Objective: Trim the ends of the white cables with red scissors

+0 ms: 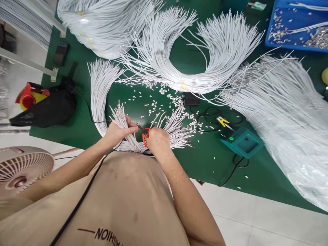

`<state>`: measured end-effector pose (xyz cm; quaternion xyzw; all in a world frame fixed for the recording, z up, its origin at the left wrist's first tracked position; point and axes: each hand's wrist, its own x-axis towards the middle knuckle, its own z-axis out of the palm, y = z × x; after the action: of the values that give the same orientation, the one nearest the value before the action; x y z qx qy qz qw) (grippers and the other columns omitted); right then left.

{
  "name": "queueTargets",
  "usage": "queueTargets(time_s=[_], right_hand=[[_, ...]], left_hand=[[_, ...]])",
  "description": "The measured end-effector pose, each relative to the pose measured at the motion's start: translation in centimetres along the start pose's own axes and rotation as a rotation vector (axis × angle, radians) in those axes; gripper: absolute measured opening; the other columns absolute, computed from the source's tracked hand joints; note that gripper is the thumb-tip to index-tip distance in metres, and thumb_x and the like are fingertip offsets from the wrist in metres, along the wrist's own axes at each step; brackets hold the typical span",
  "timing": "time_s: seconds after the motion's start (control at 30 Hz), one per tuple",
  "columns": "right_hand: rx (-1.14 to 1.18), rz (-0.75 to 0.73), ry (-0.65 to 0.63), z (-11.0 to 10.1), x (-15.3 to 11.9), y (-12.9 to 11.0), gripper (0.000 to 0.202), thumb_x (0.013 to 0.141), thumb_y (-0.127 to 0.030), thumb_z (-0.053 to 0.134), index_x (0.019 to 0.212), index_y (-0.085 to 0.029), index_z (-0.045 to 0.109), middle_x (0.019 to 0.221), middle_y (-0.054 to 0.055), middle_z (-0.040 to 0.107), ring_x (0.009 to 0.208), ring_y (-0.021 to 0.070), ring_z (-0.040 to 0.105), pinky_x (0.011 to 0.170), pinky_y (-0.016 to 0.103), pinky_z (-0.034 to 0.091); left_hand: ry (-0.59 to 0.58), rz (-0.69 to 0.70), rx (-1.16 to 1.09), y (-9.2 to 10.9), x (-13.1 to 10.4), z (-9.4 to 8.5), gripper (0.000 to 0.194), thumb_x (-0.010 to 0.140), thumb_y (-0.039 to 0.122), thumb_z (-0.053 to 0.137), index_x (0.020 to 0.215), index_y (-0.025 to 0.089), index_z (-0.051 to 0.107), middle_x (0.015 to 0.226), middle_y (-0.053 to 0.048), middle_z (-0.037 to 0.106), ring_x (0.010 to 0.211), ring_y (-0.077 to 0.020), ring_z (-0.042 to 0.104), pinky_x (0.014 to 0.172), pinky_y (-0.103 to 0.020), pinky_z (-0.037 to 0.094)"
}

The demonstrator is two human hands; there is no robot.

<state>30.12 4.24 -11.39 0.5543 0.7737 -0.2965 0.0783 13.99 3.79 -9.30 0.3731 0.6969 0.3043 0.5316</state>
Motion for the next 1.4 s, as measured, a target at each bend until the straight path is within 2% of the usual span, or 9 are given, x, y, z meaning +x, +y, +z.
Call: queueTargets(time_s=[0.13,0.23,0.43,0.77,0.87,1.0,1.13,1.3,1.4], right_hand=[[0.257,0.017,-0.003,-0.1,0.2,0.6,0.030,0.078,-0.042,0.048,0.073,-0.017,0.065,0.073,0.006,0.062,0.068,0.0176,0.057,0.058,0.026,0.036],[0.720,0.049,0.040,-0.4,0.7,0.8,0.029,0.075,-0.041,0.051,0.079,-0.016,0.066,0.068,0.002,0.060,0.061,0.0135,0.052,0.056,0.024,0.036],[1.299,-0.091,0.005,-0.8,1.9,0.2,0.020,0.070,-0.031,0.057,0.082,-0.017,0.065,0.067,-0.001,0.059,0.065,0.0113,0.052,0.065,0.024,0.040],[1.077,-0.026,0.226,0.0,1.3,-1.5,0.014,0.067,-0.031,0.058,0.066,-0.018,0.058,0.067,-0.002,0.054,0.062,0.0113,0.047,0.059,0.023,0.038],[1.234,-0.046,0.216,-0.1,1.2,-1.9,0.019,0.070,-0.035,0.057,0.064,-0.017,0.058,0.065,-0.001,0.053,0.061,0.0108,0.047,0.061,0.024,0.039],[1.417,0.159,0.308,0.1,1.8,-1.7,0.025,0.072,-0.040,0.055,0.070,-0.016,0.060,0.062,-0.002,0.053,0.060,0.0107,0.048,0.063,0.025,0.040],[1.225,0.041,0.207,0.7,2.3,-1.4,0.020,0.069,-0.036,0.058,0.073,-0.017,0.062,0.068,0.000,0.058,0.065,0.0130,0.052,0.065,0.026,0.041],[0.783,0.144,0.615,-0.4,2.1,-1.0,0.017,0.077,-0.027,0.049,0.081,-0.017,0.062,0.085,0.006,0.059,0.082,0.0187,0.052,0.075,0.031,0.041],[0.792,0.007,0.587,-1.9,2.1,-1.8,0.018,0.079,-0.029,0.048,0.082,-0.019,0.062,0.086,0.006,0.059,0.083,0.0175,0.053,0.075,0.029,0.041]], left_hand=[[-0.029,-0.004,-0.032,0.1,0.0,0.1,0.034,0.055,0.024,0.074,0.073,0.019,0.045,0.067,0.002,0.066,0.064,-0.0154,0.060,0.066,-0.029,0.043],[-0.077,-0.012,-0.085,0.2,-0.1,0.2,0.036,0.056,0.025,0.074,0.073,0.019,0.043,0.066,0.001,0.066,0.064,-0.0166,0.062,0.066,-0.030,0.044],[-0.177,0.023,-0.128,0.0,-0.1,0.0,0.032,0.062,0.026,0.071,0.075,0.019,0.043,0.064,0.002,0.063,0.065,-0.0169,0.062,0.065,-0.031,0.044],[-0.056,0.065,0.074,-0.3,0.4,-0.2,0.032,0.055,0.025,0.072,0.070,0.019,0.045,0.063,0.005,0.056,0.058,-0.0118,0.051,0.058,-0.026,0.039],[-0.020,0.067,0.131,-0.3,0.6,0.0,0.030,0.055,0.026,0.072,0.070,0.019,0.046,0.062,0.005,0.056,0.058,-0.0117,0.050,0.058,-0.026,0.039],[-0.022,0.021,0.122,-0.2,0.7,-0.2,0.037,0.051,0.031,0.075,0.072,0.019,0.047,0.066,0.003,0.059,0.060,-0.0134,0.053,0.059,-0.027,0.040],[-0.094,0.028,0.042,-0.2,0.7,-0.7,0.035,0.051,0.031,0.076,0.071,0.018,0.050,0.066,0.002,0.060,0.064,-0.0149,0.056,0.062,-0.028,0.041],[-0.218,-0.085,-0.136,0.0,0.7,-1.4,0.035,0.052,0.027,0.077,0.079,0.017,0.057,0.079,-0.003,0.068,0.080,-0.0211,0.061,0.077,-0.035,0.044],[-0.217,-0.061,-0.148,0.2,0.6,-1.3,0.030,0.056,0.028,0.075,0.079,0.016,0.061,0.078,-0.004,0.068,0.080,-0.0211,0.062,0.081,-0.036,0.044]])
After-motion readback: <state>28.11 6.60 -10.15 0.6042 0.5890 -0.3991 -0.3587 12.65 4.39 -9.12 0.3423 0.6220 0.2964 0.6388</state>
